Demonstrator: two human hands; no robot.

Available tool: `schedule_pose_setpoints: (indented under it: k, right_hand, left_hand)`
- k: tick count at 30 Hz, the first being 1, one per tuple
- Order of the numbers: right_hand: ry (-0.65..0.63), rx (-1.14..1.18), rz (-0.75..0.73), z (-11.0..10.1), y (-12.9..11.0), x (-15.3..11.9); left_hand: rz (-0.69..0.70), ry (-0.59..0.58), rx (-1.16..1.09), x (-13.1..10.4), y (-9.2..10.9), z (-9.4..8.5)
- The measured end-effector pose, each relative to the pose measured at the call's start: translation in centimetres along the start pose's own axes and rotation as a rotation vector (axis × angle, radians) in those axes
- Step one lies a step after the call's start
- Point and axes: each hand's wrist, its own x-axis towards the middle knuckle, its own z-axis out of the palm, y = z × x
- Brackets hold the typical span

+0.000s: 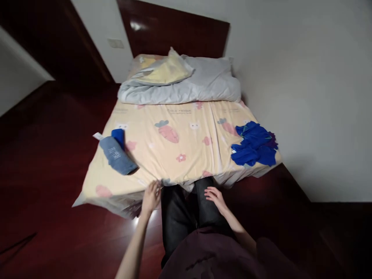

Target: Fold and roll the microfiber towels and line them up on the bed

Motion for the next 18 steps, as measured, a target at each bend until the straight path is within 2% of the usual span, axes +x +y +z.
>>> schedule_pose_setpoints:
  k: [2, 4, 5, 7, 9, 13, 16, 18]
  right_hand:
    - [0.157, -0.039, -0.073, -2.3, -1.8, 2.2]
    - [0.292, -0.018, -0.116, -4.7, -3.1, 4.4]
    - [0.345, 0.000, -0.136, -6.0, -3.5, 5.4]
    - [0.459, 0.015, -0.183, -8.7, -4.3, 7.3]
    - [0.587, -0.046, -0.216, -11.5, -5.2, 9.0]
    - [0.787, -0.301, -0.266, -17.6, -8.4, 12.0]
    - [0.884, -0.545, -0.349, -22.3, -11.5, 13.9]
    - [0.898, -0.730, -0.371, -25.1, -13.2, 15.2]
  left_hand:
    - [-0.076, -0.055, -0.090, -5.5, 3.8, 4.2]
    - [-0.204, -0.030, -0.130, -10.4, 6.5, 7.1]
    - [-0.263, -0.017, -0.161, -12.3, 7.4, 8.0]
    - [-0.329, -0.004, -0.209, -14.5, 8.1, 8.3]
    - [-0.326, -0.029, -0.228, -14.9, 7.8, 7.4]
    - [-0.242, -0.137, -0.192, -13.5, 5.9, 4.9]
    - [-0.199, -0.201, -0.146, -12.4, 5.0, 4.0]
    - [-0.185, -0.225, -0.097, -12.0, 5.2, 4.0]
